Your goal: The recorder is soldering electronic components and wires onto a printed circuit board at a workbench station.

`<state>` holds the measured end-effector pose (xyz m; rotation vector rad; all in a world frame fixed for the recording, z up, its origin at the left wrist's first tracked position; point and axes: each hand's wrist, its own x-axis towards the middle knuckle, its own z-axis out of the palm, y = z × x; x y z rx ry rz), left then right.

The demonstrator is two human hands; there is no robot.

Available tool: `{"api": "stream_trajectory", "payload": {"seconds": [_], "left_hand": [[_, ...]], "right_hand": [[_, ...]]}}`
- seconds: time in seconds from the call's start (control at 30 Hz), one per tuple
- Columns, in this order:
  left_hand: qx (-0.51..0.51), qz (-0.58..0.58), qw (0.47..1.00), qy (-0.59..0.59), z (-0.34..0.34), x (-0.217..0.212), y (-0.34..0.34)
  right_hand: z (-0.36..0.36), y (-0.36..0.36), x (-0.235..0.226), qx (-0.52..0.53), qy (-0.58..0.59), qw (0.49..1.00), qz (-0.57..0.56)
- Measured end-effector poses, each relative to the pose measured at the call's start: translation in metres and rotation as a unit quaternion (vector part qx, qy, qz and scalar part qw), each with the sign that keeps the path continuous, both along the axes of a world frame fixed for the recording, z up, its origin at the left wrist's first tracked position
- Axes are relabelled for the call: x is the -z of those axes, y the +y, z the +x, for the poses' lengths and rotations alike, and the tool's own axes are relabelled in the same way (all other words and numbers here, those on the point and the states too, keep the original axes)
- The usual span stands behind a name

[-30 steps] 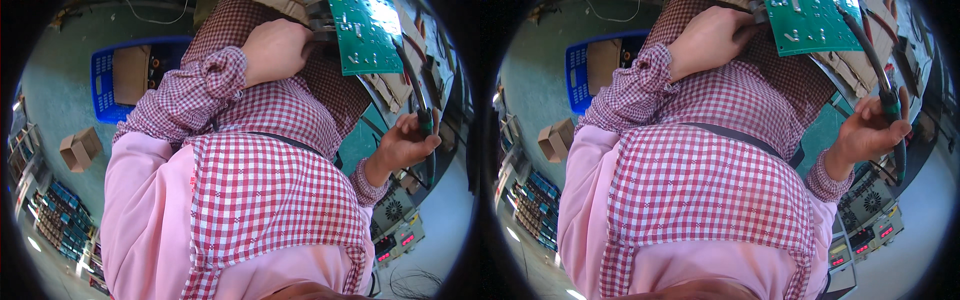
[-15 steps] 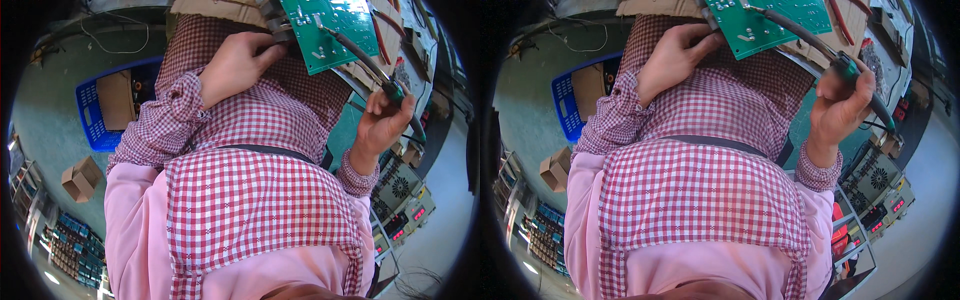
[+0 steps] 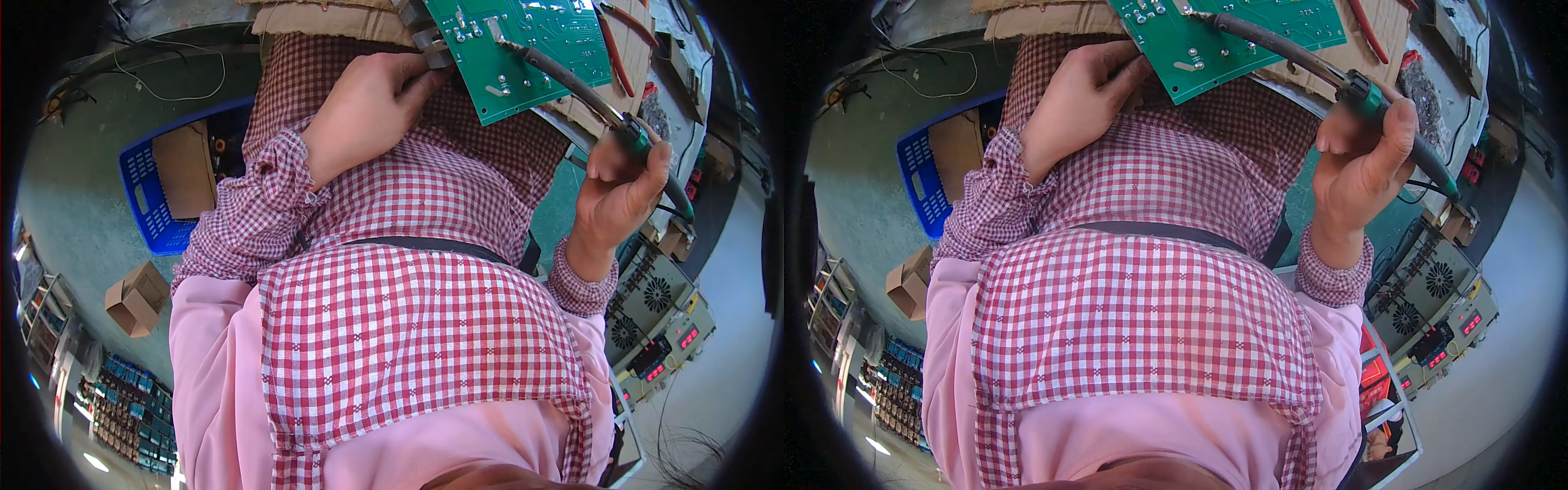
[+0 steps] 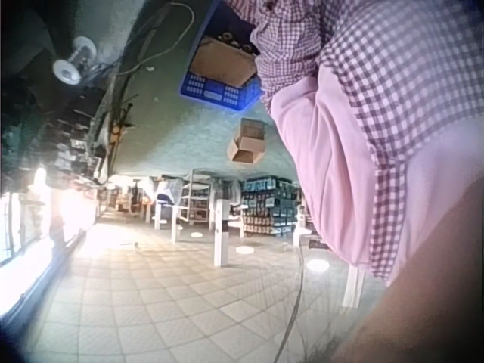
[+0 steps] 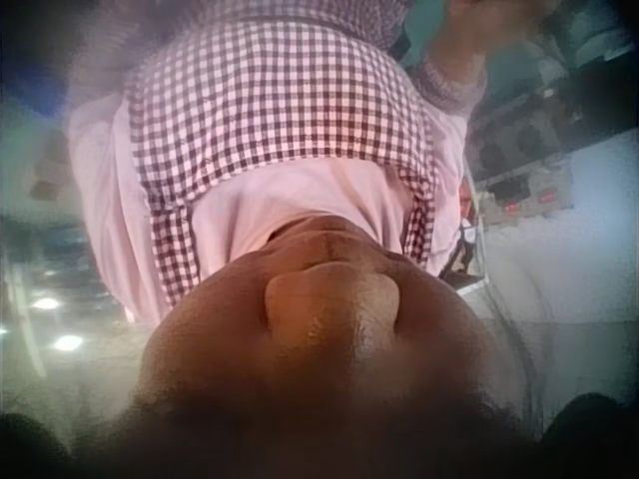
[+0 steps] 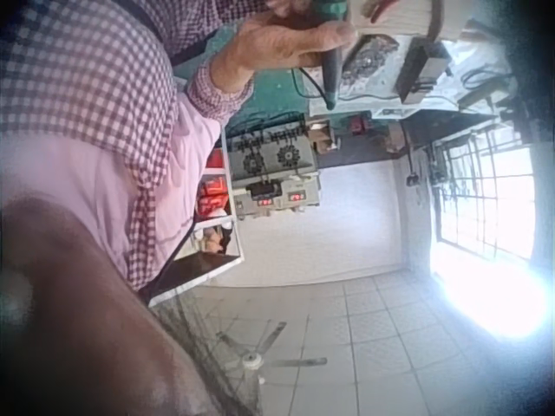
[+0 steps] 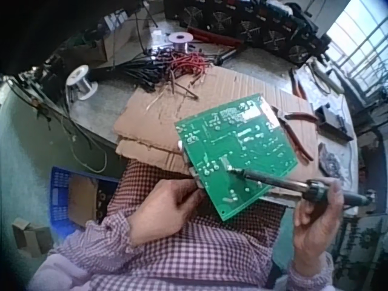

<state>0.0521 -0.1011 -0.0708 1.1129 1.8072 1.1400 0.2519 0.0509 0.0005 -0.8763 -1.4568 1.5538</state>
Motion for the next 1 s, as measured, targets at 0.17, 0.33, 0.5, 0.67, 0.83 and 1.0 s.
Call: {"api": "stream_trajectory", "payload": {"seconds": [0.17, 0.33, 0.5, 0.67, 0.83, 1.0], "left_hand": [[0.002, 0.007, 1.0, 0.009, 0.0006, -0.0009, -0.0009], [-0.017, 0.01, 1.0, -0.003, 0.0011, -0.0029, 0.0006], [0.019, -0.003, 0.999, 0.035, -0.002, -0.0013, -0.0013], [0.017, -0.001, 0.999, 0.036, -0.0016, 0.0005, -0.001], [-0.004, 0.002, 1.0, 0.031, 0.0011, -0.0001, 0.0002], [-0.022, 0.027, 0.998, 0.046, 0.0015, 0.0013, 0.0007]], "right_hand": [[0.0006, 0.001, 0.0003, -0.003, 0.01, 1.0, -0.018], [-0.0001, -0.0004, -0.0005, -0.002, 0.015, 0.999, -0.036], [-0.0016, -0.001, -0.001, 0.003, 0.017, 0.999, -0.04], [-0.0018, -0.0007, 0.0, 0.009, 0.017, 0.999, -0.042], [-0.0017, -0.0007, 0.0002, 0.007, 0.023, 0.999, -0.045], [-0.002, 0.0006, 0.0023, 0.002, 0.029, 0.998, -0.052]]}}
